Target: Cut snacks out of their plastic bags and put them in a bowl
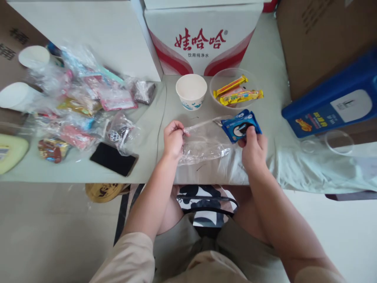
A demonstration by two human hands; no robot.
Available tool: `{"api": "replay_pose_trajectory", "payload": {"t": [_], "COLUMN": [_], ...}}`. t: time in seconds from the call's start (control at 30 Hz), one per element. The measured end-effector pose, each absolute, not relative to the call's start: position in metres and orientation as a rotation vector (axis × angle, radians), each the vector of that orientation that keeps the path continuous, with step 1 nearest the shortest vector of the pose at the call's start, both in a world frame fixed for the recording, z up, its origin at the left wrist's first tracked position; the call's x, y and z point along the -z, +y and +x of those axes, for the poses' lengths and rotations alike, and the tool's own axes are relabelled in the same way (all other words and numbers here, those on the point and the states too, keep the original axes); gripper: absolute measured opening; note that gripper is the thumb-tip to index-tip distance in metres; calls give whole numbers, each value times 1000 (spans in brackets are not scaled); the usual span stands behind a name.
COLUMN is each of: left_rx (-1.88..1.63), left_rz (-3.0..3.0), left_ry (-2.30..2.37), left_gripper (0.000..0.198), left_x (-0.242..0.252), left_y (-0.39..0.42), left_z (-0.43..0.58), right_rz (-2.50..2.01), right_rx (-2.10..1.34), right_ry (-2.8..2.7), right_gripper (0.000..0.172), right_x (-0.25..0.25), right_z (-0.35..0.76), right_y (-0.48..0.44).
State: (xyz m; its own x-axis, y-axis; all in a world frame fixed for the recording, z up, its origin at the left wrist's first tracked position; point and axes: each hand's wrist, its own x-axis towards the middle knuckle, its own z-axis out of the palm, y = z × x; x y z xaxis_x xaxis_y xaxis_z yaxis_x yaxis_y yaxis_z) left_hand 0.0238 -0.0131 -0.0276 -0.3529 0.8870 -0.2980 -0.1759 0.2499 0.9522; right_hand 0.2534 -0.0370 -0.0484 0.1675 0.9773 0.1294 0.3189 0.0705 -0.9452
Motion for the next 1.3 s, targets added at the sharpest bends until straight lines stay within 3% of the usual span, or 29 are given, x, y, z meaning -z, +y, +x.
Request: {"api": "replay_pose_trajectory", "payload": {"t": [0.13,0.37,0.53,0.67,0.73,0.83,1.0,1.2,1.3], "left_rx": [-1331,-1337,-1259,-1094,-999,-899,-827,-1079,-1197], "left_rz": [616,649,655,645,639,652,672,574,552], "left_ry": [1453,1354,1190,904,762,631,577,844,1020], "left_gripper": [21,19,19,23,27,32,48,26,41], "left_x": [20,11,7,3,2,2,1,5,11], "left_y": [-15,-24,-29,-32,-33,-35,-38,-25,-17], "left_z": [25,21,12,15,18,19,12,7,7], "right_rz": [-1424,-1449,-1315,-1062,-1077,-1221,-1348,-1392,-1339], "right_rx": [-761,-829,-750,-725,-684,-615,-661,-1039,-1254], "right_ry": [-906,-1047,-1429,-2031,-2146,-2087,-1888,-1488,-1193], "right_gripper": [56,63,41,71,78,66,14,12,18], "right_x": [45,26,38,43,45,48,43,24,20], "right_z": [247,239,241,234,228,223,227,233,237], "right_y": [-6,8,-27,-45,-48,-45,-36,-33,-31]}}
